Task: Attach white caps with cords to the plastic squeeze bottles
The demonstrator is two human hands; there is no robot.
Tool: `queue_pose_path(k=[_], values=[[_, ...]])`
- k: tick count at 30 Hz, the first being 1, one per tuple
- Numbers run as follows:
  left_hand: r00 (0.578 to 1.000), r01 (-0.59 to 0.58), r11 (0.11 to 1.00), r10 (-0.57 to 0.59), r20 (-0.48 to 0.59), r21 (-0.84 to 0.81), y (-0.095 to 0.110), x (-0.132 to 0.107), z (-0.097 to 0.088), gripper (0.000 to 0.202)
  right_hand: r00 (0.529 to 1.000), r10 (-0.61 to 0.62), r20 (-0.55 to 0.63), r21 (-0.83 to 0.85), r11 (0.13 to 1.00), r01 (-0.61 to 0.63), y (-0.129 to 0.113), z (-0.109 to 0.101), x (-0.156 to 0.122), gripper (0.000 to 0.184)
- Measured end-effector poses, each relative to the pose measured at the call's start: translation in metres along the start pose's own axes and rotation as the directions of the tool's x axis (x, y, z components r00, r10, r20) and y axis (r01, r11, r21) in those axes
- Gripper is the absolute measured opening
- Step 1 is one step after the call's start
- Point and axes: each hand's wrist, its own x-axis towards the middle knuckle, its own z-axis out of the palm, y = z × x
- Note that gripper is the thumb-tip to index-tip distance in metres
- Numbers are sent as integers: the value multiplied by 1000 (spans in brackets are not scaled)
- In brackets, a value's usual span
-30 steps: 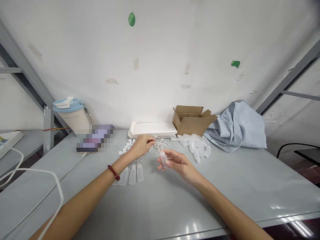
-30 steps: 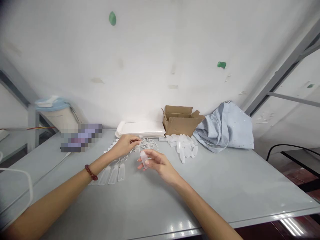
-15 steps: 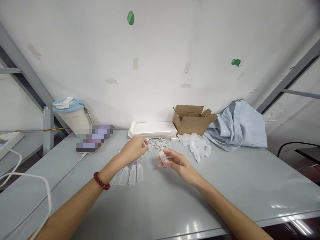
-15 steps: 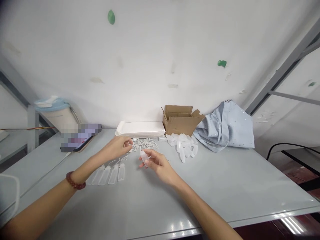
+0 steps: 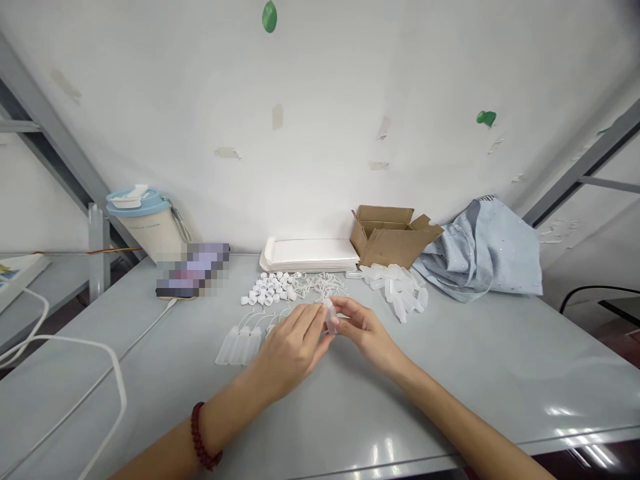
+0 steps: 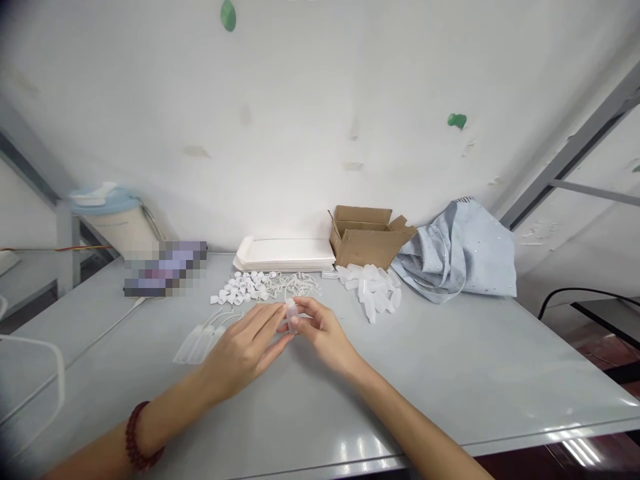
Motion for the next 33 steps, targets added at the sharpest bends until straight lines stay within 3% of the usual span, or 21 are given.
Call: queue_pose_path(k=[5,11,20,25,33], values=[[997,75,997,-76,-28,-15,3,3,-8,24,1000,22,-3,27,999,-22,2,1,0,33],[1000,1,997,-1,-5,-78,0,1,-8,40,1000,3,-19,-25,1000,-3,-2,8,-3,27],[994,69,990,-79,-74,-122,0,2,-6,36,1000,1,-11,6,1000,-1,-3,9,-4,29],[993,50,993,-61,-98,-109,0,3,-7,30,1000,-1,-11,25,1000,2,0,7,-4,31],[994,103,982,-108,-19,-161,-3,2,-7,34,1000,-3,-14,32,999,4,1,8,-6,27]])
